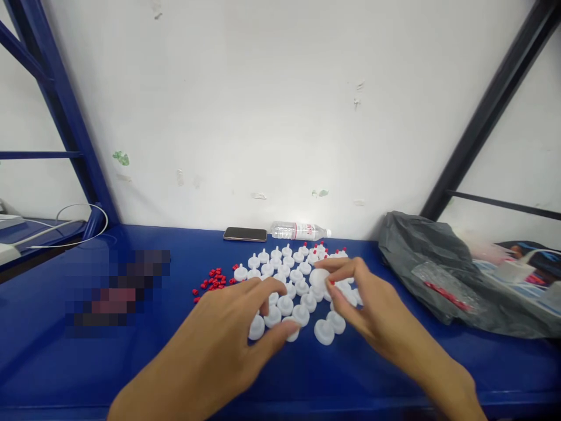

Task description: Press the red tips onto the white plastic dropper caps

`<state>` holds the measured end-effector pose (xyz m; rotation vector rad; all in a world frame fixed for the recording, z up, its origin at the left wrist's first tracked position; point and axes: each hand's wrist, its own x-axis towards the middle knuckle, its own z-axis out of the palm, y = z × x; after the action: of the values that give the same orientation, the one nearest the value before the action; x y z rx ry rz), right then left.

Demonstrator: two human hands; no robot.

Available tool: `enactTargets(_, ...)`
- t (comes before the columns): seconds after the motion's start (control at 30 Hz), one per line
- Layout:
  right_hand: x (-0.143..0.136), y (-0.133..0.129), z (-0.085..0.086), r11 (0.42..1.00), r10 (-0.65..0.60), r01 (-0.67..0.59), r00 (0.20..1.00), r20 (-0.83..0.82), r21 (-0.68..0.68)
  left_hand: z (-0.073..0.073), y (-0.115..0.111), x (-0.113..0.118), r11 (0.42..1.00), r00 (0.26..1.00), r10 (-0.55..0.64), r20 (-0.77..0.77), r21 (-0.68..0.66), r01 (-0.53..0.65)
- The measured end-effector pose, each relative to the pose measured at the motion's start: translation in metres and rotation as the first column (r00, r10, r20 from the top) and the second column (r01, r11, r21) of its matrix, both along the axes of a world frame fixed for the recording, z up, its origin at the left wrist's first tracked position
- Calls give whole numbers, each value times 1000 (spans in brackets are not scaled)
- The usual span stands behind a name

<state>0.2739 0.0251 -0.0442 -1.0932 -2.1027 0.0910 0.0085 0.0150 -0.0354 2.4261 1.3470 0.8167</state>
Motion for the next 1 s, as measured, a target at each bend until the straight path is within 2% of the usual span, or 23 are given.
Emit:
enactTargets(0.17, -26, -8, 3, 989, 60, -82, 984, 167, 127, -8, -1, 27, 997, 996, -63, 64, -31, 66)
enactTargets(0.33, -45, -13, 4, 973, 80, -119, 977, 197, 196, -10, 5, 26, 988, 985, -131, 113, -74, 139)
enactTargets(0.53, -45, -16, 1, 979, 111, -132, 985, 134, 158, -6, 9, 17, 995, 986, -90, 143, -26, 94)
enactTargets(0.7, -38, -11, 2, 957, 149, -176, 980, 131, 232, -1, 6, 17, 989, 981, -145, 130, -23, 149)
enactTargets(0.8, -36, -11, 8, 910, 160, -217, 970, 185, 353, 4, 0, 21, 988, 960, -145, 238, -25, 155)
enactTargets(0.9, -41, -20, 14, 870, 85, -186, 969, 232, 456, 4, -12, 25, 997, 921, -46, 386, -38, 66)
enactTargets(1.0, -45, -37, 17, 858, 4, -134, 967, 254, 496, -1, -21, 21, 991, 888, 102, 449, -120, -53)
